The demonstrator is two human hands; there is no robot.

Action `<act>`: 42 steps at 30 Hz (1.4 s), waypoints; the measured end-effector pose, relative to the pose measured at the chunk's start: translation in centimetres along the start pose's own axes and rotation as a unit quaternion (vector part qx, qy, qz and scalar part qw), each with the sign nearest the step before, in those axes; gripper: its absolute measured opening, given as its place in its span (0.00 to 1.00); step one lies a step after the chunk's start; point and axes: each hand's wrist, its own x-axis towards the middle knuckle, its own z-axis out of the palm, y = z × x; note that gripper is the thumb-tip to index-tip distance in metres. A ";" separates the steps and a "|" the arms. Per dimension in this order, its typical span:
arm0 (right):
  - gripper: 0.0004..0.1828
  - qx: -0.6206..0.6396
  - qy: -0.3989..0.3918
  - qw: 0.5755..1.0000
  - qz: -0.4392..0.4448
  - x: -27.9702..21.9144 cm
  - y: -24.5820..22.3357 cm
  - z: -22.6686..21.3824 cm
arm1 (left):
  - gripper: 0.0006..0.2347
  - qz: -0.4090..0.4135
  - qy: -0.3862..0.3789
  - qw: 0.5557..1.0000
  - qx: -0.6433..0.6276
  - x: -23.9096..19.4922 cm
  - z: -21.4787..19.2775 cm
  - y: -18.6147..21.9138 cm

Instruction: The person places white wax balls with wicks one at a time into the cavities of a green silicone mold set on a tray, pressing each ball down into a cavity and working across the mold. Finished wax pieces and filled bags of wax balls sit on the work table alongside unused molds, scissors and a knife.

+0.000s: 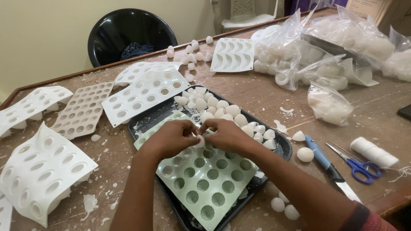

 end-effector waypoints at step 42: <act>0.25 -0.118 0.037 0.988 0.090 -0.1 -2.1 -0.8 | 0.27 -0.317 0.237 0.918 0.013 -5.4 3.0 -8.7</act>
